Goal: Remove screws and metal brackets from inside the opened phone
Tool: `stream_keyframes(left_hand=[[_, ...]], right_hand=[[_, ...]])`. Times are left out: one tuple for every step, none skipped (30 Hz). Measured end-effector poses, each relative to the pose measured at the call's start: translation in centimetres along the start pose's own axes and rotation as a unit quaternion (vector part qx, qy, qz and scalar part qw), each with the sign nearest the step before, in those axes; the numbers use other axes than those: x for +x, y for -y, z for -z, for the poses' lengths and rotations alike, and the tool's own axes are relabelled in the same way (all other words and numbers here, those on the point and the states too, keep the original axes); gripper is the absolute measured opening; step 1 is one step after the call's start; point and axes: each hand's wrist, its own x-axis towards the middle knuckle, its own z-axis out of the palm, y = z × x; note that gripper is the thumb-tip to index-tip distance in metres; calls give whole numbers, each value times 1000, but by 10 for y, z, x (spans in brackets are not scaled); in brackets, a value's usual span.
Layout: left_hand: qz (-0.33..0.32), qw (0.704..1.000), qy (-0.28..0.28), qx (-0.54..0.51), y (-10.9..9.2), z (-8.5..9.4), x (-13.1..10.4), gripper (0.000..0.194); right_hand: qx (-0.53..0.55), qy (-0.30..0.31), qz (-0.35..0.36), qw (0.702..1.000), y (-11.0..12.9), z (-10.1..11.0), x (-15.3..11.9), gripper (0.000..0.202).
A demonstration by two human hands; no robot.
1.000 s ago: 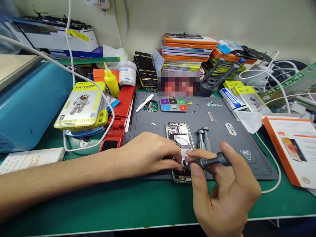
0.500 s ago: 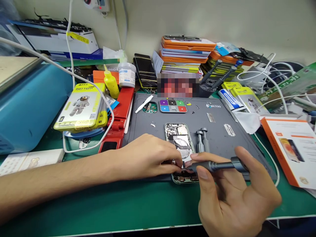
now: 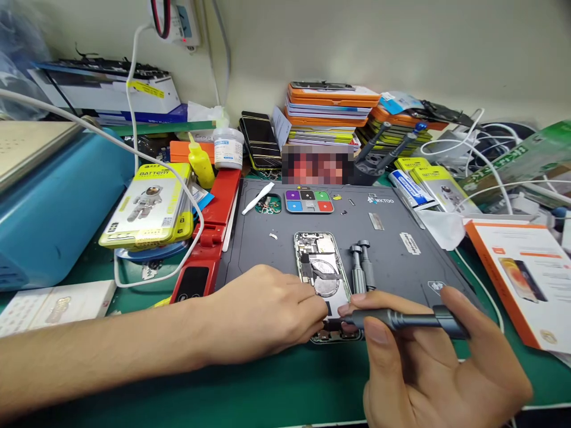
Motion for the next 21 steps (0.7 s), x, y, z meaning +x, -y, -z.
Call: stream_keyframes(left_hand=[[6, 1000, -1, 4, -2, -1, 0, 22], [11, 1000, -5, 12, -5, -2, 0, 20], [13, 1000, -10, 22, -8, -3, 0, 18], [13, 999, -16, 31, -10, -3, -1, 15], [11, 999, -22, 40, -13, -3, -1, 13], [11, 999, -26, 46, -15, -2, -1, 12], [12, 998, -32, 51, -17, -2, -1, 11], [12, 998, -35, 56, -18, -2, -1, 11], [10, 997, -38, 62, -19, -2, -1, 11], [7, 997, -42, 68, -19, -3, -2, 11], [5, 996, -44, 73, -19, -3, -2, 11], [4, 996, -46, 74, -19, -4, -2, 11], [4, 996, -47, 74, -19, -4, -2, 12], [6, 996, -47, 71, -18, -3, -2, 12], [12, 997, -43, 68, -16, 0, -2, 11], [23, 997, -36, 66, -13, 5, -1, 10], [40, 997, -25, 66, -10, 13, 0, 10], [64, 996, -9, 67, -6, 22, 1, 10], [96, 993, 11, 73, -1, 32, 2, 11], [135, 987, 37, 81, 4, 42, 3, 14], [176, 978, 63, 97, 9, 52, 5, 18]], right_hand=[[1, -5, 1, 1000, 0, 0, -1, 72], [4, -9, -1, 1000, -1, 0, -1, 71], [5, -13, -2, 1000, -1, 0, -2, 70], [5, -16, -4, 1000, -2, 0, -3, 70], [3, -16, -9, 1000, -2, 0, -3, 70], [1, -18, -12, 1000, -2, 0, -2, 71], [-5, -14, -13, 1000, -2, 0, -1, 71], [-11, -7, -9, 1000, -1, 0, 0, 72], [-17, -3, -1, 1000, 0, 0, 1, 72], [-24, 1, 5, 1000, 1, 0, 3, 71], [-30, 2, 14, 999, 3, -1, 5, 70], [-30, -2, 20, 999, 4, -1, 7, 69], [-28, -10, 21, 999, 5, -2, 8, 68], [-24, -25, 20, 999, 6, -3, 9, 67], [-19, -37, 19, 999, 7, -3, 9, 67], [-14, -48, 20, 999, 7, -4, 8, 67], [-9, -59, 21, 998, 7, -5, 8, 66], [-4, -59, 15, 998, 7, -5, 6, 65], [2, -55, 5, 998, 7, -5, 5, 64], [12, -49, -9, 999, 7, -6, 3, 64], [26, -44, -24, 998, 7, -6, 2, 63]])
